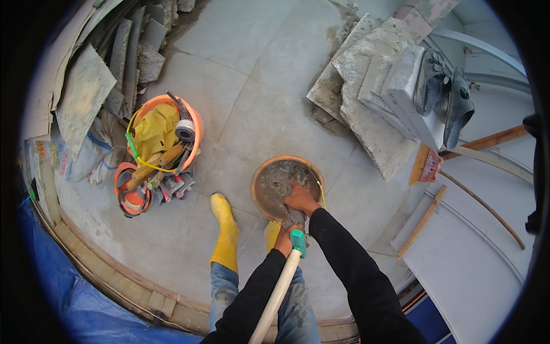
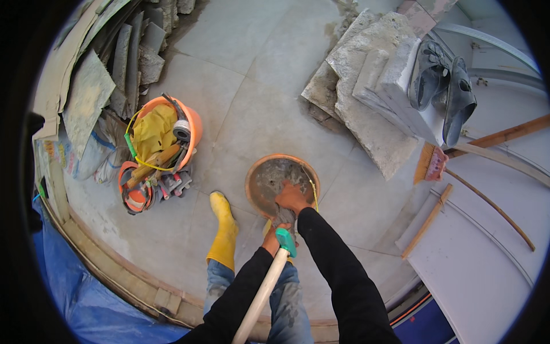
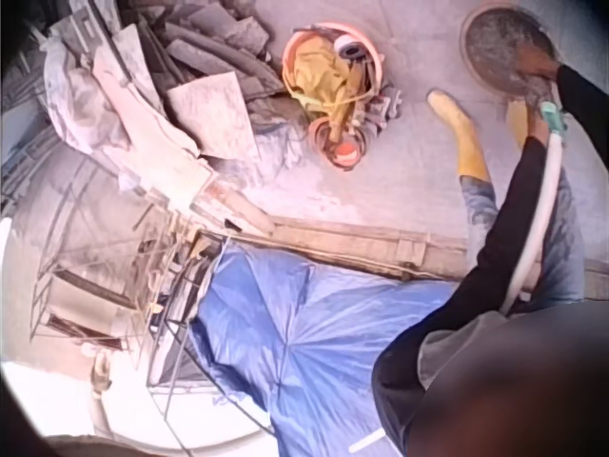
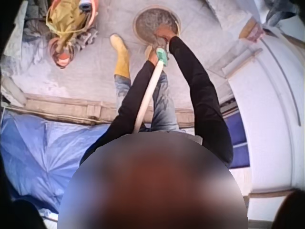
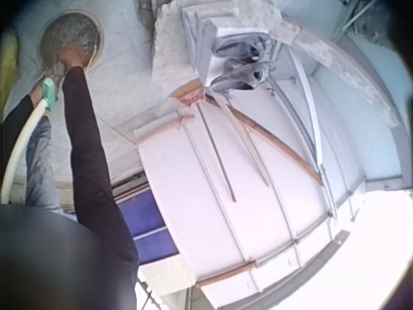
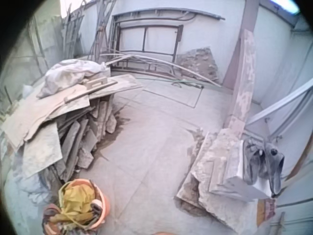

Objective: The person mops a tiled floor in a construction area using a mop and bucket. They repeatedly dip the mop into the bucket, wring it, and mop different sections of the floor around stacked materials and a blue tarp.

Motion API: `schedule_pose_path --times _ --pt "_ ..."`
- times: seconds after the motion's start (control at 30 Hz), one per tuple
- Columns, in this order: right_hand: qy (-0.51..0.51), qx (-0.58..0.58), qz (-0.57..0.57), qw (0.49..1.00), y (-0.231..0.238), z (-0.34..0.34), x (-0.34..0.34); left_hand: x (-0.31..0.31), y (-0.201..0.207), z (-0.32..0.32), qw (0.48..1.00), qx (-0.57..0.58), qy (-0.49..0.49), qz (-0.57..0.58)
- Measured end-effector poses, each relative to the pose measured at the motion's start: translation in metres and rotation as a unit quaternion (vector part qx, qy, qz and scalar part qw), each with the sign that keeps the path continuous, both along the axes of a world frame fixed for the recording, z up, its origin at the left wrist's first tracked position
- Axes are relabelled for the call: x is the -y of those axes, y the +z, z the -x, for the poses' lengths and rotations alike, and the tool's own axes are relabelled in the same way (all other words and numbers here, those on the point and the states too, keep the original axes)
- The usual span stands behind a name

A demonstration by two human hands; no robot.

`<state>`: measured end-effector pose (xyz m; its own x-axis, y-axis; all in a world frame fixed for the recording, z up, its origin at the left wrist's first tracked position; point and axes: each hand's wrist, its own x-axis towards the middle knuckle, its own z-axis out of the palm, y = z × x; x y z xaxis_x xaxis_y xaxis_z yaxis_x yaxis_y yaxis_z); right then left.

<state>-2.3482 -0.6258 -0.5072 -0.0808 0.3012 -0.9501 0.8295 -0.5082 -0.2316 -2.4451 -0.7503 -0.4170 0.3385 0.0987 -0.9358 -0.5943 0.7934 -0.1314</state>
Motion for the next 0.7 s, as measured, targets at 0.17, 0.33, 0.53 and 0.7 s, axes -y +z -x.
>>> schedule_pose_path --times 0.17,0.33,0.53,0.7 --pt "-0.583 -0.321 0.080 0.742 0.040 -0.032 0.020 0.001 0.016 0.035 0.947 0.236 0.207 0.063" --pt "-0.780 -0.401 0.087 0.472 0.047 0.009 0.074 0.019 0.044 0.022 0.818 0.377 0.433 -0.049" --pt "-0.688 -0.572 0.090 0.438 0.024 -0.001 0.032 0.015 0.066 0.024 0.831 0.384 0.398 -0.058" --pt "-0.290 -0.322 0.116 0.894 0.038 -0.014 -0.018 -0.015 0.075 0.028 0.949 0.255 0.184 -0.008"
